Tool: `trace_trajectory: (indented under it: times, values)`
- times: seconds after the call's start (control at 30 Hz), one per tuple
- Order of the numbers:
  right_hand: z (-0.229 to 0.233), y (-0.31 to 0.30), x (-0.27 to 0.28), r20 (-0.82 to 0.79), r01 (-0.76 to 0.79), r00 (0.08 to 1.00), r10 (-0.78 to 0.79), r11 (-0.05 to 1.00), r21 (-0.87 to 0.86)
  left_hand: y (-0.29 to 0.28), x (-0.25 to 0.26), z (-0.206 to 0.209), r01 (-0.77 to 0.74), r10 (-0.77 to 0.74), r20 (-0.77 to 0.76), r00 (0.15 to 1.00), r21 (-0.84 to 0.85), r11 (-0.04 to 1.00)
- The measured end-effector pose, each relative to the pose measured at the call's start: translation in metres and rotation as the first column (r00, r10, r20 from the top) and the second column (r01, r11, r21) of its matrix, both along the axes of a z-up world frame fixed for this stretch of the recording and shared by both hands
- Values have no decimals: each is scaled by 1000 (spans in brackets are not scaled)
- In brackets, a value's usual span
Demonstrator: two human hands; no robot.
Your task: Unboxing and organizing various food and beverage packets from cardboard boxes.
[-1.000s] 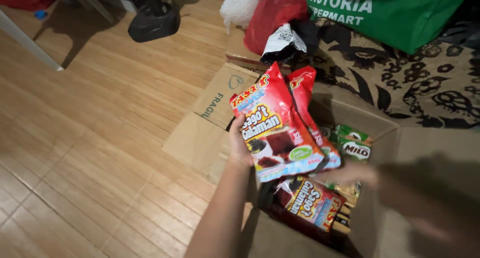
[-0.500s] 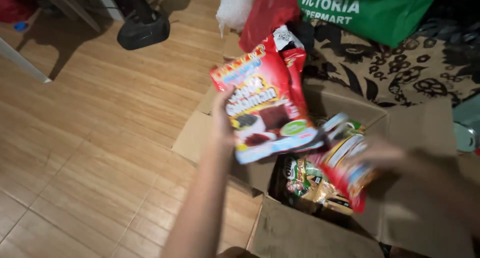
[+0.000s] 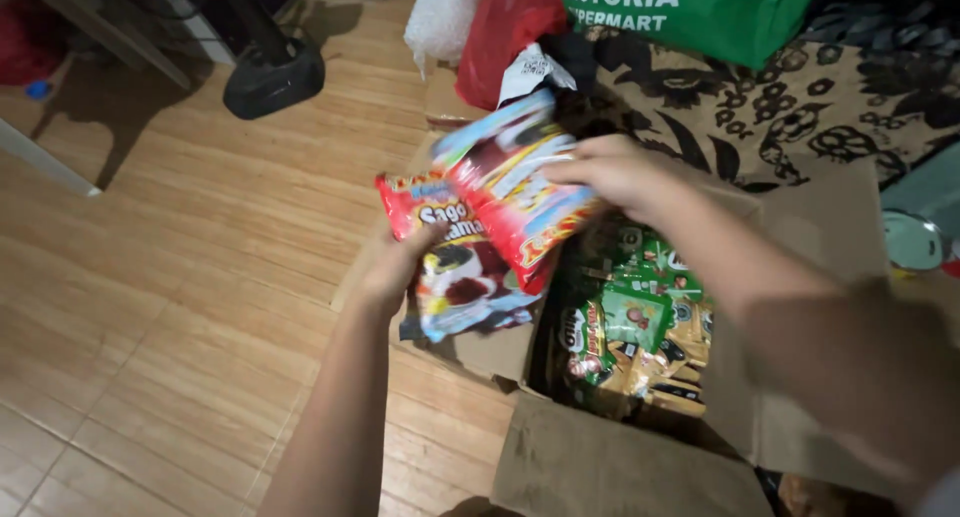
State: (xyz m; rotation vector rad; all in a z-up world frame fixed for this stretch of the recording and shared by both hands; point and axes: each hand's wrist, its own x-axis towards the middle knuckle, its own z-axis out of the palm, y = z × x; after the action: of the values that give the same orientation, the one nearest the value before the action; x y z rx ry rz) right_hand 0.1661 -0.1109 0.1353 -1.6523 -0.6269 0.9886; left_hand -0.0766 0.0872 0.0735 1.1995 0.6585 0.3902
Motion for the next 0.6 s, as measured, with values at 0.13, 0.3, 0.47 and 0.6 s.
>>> trace_trajectory:
  times: [0.13, 0.3, 0.47, 0.6]
  values:
    - [-80, 46, 21, 199, 8, 980, 12, 995, -101, 1, -8, 11, -101, 249, -233, 940, 506, 857]
    - [-95, 27, 36, 470, 33, 880, 60, 982, -187, -34, 1, 34, 6, 500, -314, 807, 851, 525]
    - [-248, -118, 55, 379, -86, 279, 883, 416, -905, -125, 43, 55, -144, 276, 114, 954, 986, 89]
    - [-299, -179, 15, 233, -283, 458, 858, 389, -877, -208, 94, 37, 421, -245, -381, 892, 896, 139]
